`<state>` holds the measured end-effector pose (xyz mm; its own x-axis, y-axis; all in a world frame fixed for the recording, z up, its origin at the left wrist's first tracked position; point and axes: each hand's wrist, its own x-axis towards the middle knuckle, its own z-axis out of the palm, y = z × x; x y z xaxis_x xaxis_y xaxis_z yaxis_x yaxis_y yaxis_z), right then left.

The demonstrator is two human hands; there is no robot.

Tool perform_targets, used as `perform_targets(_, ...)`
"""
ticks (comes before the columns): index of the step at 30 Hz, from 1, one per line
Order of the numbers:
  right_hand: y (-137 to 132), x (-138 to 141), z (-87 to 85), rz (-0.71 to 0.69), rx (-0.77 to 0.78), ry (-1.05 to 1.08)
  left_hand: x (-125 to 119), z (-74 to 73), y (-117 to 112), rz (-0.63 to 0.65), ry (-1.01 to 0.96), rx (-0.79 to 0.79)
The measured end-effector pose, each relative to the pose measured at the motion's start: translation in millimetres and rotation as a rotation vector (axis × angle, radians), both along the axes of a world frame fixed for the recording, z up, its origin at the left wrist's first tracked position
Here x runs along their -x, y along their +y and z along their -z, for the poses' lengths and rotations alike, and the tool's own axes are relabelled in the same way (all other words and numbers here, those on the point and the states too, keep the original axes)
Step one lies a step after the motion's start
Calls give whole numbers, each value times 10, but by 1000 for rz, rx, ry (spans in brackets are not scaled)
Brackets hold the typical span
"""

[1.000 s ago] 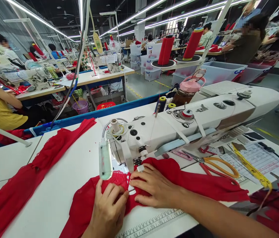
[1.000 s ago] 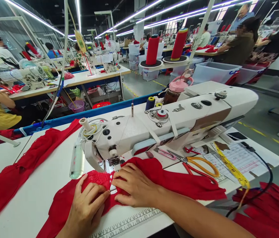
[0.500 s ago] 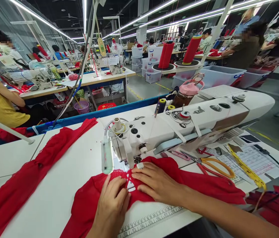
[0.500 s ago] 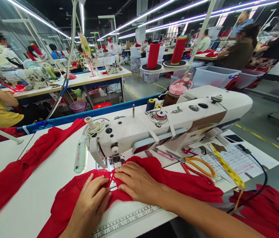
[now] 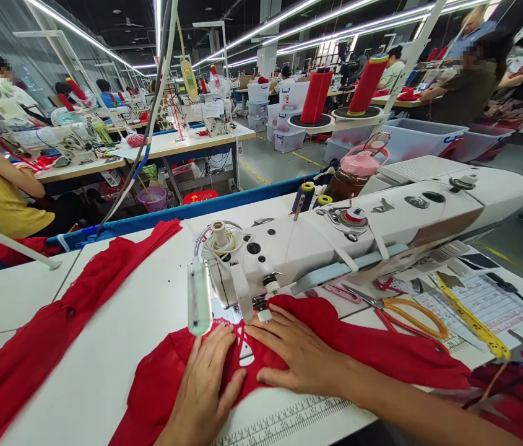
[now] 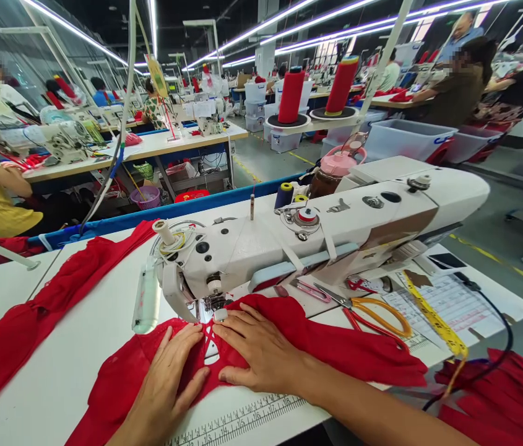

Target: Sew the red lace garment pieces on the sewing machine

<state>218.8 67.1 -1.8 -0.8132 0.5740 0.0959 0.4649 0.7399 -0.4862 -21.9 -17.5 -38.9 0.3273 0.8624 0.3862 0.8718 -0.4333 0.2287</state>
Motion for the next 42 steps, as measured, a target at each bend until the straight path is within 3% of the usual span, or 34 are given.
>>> perform_targets(21, 40, 4, 30, -8, 1, 16, 54, -84, -21, -20, 19, 189)
perform_targets(35, 44, 5, 8, -6, 67, -15, 72, -51, -5, -11, 25, 209)
perform_targets(42, 52, 7, -14, -11, 58, -34, 112, -219, 8, 58, -29, 324)
